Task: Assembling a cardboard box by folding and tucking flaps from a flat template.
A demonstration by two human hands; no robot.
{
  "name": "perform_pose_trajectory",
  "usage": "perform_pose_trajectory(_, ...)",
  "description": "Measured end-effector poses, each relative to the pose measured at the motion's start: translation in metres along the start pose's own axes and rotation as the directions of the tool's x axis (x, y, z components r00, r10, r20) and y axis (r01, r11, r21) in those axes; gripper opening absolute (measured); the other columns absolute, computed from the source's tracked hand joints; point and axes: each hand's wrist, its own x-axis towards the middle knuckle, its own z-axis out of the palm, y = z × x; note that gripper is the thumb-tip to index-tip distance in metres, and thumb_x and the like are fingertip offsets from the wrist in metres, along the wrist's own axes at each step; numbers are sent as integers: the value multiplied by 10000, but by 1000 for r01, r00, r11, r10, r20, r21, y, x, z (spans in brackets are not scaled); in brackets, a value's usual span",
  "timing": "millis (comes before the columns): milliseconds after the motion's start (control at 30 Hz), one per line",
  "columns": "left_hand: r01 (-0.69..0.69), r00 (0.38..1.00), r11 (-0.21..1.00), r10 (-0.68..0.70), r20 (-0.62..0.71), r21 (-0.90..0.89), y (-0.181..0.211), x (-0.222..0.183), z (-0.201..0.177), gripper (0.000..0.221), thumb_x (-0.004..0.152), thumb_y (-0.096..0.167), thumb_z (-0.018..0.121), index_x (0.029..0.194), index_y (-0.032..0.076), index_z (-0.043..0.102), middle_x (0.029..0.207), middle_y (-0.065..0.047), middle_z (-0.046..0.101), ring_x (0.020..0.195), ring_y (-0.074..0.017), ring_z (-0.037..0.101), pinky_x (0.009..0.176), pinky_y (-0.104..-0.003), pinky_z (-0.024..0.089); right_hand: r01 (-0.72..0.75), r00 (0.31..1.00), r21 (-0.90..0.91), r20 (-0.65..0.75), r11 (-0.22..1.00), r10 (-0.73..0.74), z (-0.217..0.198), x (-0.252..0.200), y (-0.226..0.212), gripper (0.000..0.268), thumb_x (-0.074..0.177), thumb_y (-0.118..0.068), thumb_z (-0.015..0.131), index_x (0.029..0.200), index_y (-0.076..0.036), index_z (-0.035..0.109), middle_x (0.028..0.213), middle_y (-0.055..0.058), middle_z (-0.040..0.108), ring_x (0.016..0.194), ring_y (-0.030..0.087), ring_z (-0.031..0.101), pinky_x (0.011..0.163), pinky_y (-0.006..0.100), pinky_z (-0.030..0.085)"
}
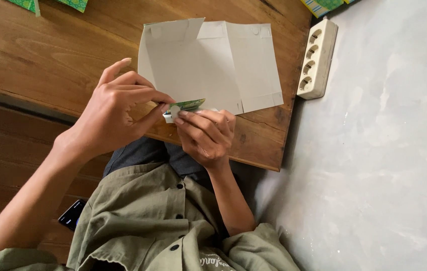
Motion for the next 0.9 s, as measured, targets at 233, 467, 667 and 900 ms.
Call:
perform_pose_trajectory(233, 5, 1000, 1000, -5, -2, 3, 1, 0, 1, 154, 929, 125, 810, 1081, 103, 801, 860, -67, 674, 894, -182, 634, 1223, -519, 328, -9, 1000, -2, -6, 1000, 9, 0, -3, 1, 126, 902, -94, 844, 957, -163, 754, 1029, -48, 758, 895, 136, 670, 860, 319, 451)
perform_pose_trajectory(467, -49, 997, 999, 48, 62, 17, 2, 2, -1, 127, 924, 181, 780, 1032, 116, 796, 859, -32, 723, 904, -188, 648, 1219, -559, 310, -41, 999, 4, 15, 999, 41, 1, -6, 2, 101, 921, -126, 828, 944, -172, 742, 1052, -20, 734, 888, 169, 662, 830, 330, 467)
perform_pose_trajectory(667, -55, 993, 996, 48, 104, 64, 4, 1, 3, 349, 849, 338, 838, 1131, 148, 757, 1075, -52, 708, 1031, -230, 644, 1230, -557, 267, -176, 982, -67, 60, 982, 180, 2, -11, 3, 159, 915, -213, 817, 1039, -177, 724, 1224, 59, 656, 1086, 233, 641, 1032, 466, 436)
perform_pose_trajectory(900, -128, 990, 989, 123, 74, 74, 3, -1, 8, 250, 876, 227, 816, 1097, 129, 754, 1010, -36, 704, 961, -238, 621, 1211, -536, 298, -303, 889, 62, 378, 951, 259, -22, 27, 2, 148, 959, -241, 647, 980, -116, 724, 985, -11, 744, 1047, 233, 715, 1216, 760, 40)
